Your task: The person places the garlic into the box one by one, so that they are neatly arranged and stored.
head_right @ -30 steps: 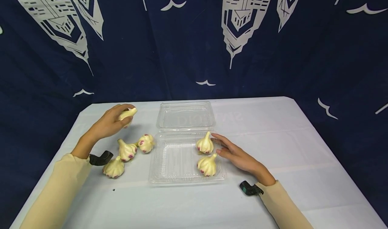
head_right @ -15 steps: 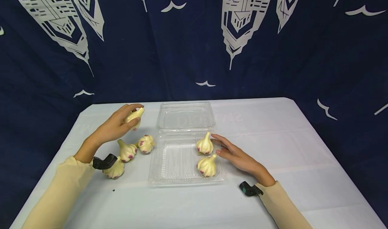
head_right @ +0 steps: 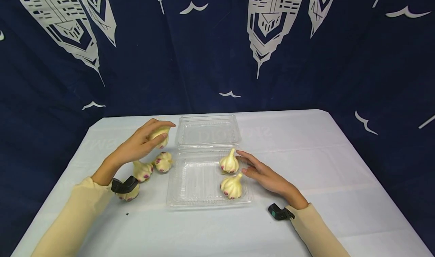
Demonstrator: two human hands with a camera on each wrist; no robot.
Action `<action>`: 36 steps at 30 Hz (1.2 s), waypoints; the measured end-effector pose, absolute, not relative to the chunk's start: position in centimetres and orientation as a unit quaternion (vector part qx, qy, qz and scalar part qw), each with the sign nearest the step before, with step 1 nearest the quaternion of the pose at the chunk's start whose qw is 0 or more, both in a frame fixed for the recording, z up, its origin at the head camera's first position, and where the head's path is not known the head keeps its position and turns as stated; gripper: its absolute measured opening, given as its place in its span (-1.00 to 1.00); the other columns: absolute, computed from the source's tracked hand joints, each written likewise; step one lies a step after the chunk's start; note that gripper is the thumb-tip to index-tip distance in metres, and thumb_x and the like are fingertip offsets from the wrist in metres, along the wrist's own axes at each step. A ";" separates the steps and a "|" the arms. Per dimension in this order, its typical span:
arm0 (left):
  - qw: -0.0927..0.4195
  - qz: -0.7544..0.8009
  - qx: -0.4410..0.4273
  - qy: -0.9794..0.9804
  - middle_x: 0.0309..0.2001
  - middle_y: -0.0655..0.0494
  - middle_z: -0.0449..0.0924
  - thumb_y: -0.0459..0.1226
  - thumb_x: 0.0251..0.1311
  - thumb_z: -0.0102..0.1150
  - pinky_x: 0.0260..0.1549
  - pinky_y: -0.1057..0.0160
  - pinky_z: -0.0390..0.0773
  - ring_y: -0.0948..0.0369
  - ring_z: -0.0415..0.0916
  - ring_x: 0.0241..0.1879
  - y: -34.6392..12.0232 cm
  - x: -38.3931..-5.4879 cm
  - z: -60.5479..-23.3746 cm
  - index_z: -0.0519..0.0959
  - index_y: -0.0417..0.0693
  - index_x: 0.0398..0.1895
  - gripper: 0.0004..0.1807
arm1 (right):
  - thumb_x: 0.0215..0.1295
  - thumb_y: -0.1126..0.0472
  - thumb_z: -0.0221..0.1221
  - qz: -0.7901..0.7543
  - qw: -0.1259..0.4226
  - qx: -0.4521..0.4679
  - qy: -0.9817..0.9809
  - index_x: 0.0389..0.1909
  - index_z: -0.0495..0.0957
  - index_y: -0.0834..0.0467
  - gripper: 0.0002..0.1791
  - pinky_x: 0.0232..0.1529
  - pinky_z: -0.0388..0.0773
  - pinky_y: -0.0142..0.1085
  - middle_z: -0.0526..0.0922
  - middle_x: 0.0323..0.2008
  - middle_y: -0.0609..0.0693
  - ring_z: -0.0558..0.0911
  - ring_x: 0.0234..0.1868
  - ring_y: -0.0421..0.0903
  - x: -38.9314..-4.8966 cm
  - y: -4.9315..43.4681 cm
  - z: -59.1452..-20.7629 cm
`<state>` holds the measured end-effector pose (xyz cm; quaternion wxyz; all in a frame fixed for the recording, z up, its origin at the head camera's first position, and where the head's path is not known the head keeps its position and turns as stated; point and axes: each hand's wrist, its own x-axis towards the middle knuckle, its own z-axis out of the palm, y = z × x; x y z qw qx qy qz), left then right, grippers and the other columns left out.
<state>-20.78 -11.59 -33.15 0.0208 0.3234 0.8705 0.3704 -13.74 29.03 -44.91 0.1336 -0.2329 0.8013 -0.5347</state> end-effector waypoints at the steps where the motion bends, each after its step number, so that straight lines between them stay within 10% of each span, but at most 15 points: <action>1: 0.021 0.373 0.325 0.869 0.22 0.04 0.45 -0.20 0.52 -0.02 0.16 -0.03 0.42 0.09 0.41 0.14 -11.5 -20.8 -33.2 0.42 0.09 0.38 -0.59 | 0.61 0.19 -0.09 -0.534 0.133 -0.234 0.801 0.60 -0.03 -0.10 -0.36 0.28 0.19 -0.61 0.19 0.52 0.17 0.12 0.52 0.26 -13.7 29.0 -44.9; 8: 0.032 0.396 0.316 0.862 0.42 0.16 0.33 -0.15 0.54 -0.05 0.36 -0.10 0.29 0.11 0.28 0.42 -10.6 -20.7 -33.3 0.33 0.17 0.45 -0.54 | 0.61 0.19 -0.09 -0.533 0.136 -0.231 0.802 0.60 -0.03 -0.11 -0.36 0.28 0.20 -0.60 0.18 0.52 0.16 0.11 0.52 0.28 -13.8 29.1 -44.9; 16: 0.044 0.395 0.331 0.856 0.20 0.05 0.33 -0.29 0.43 0.01 -0.25 0.17 0.48 0.13 0.36 -0.23 -9.7 -20.0 -33.5 0.20 0.18 0.52 -0.38 | 0.61 0.20 -0.10 -0.536 0.134 -0.237 0.799 0.60 -0.04 -0.10 -0.36 0.27 0.20 -0.61 0.18 0.52 0.19 0.11 0.52 0.28 -13.8 29.0 -44.9; 23: 0.054 0.404 0.355 0.842 0.30 -0.02 0.37 -0.19 0.43 0.15 0.05 0.05 0.53 0.11 0.41 0.12 -8.5 -19.6 -34.3 0.36 0.01 0.43 -0.47 | 0.61 0.20 -0.10 -0.532 0.132 -0.233 0.803 0.60 -0.03 -0.10 -0.36 0.27 0.19 -0.61 0.20 0.51 0.19 0.12 0.52 0.26 -13.8 29.1 -45.0; 36: 0.040 0.399 0.381 0.833 0.22 0.15 0.56 -0.16 0.24 0.37 0.07 0.14 0.47 0.15 0.43 0.16 -6.3 -19.2 -35.3 0.55 0.10 0.25 -0.51 | 0.61 0.21 -0.10 -0.538 0.134 -0.237 0.797 0.60 -0.03 -0.10 -0.36 0.27 0.21 -0.60 0.19 0.51 0.19 0.11 0.52 0.27 -13.8 29.1 -45.0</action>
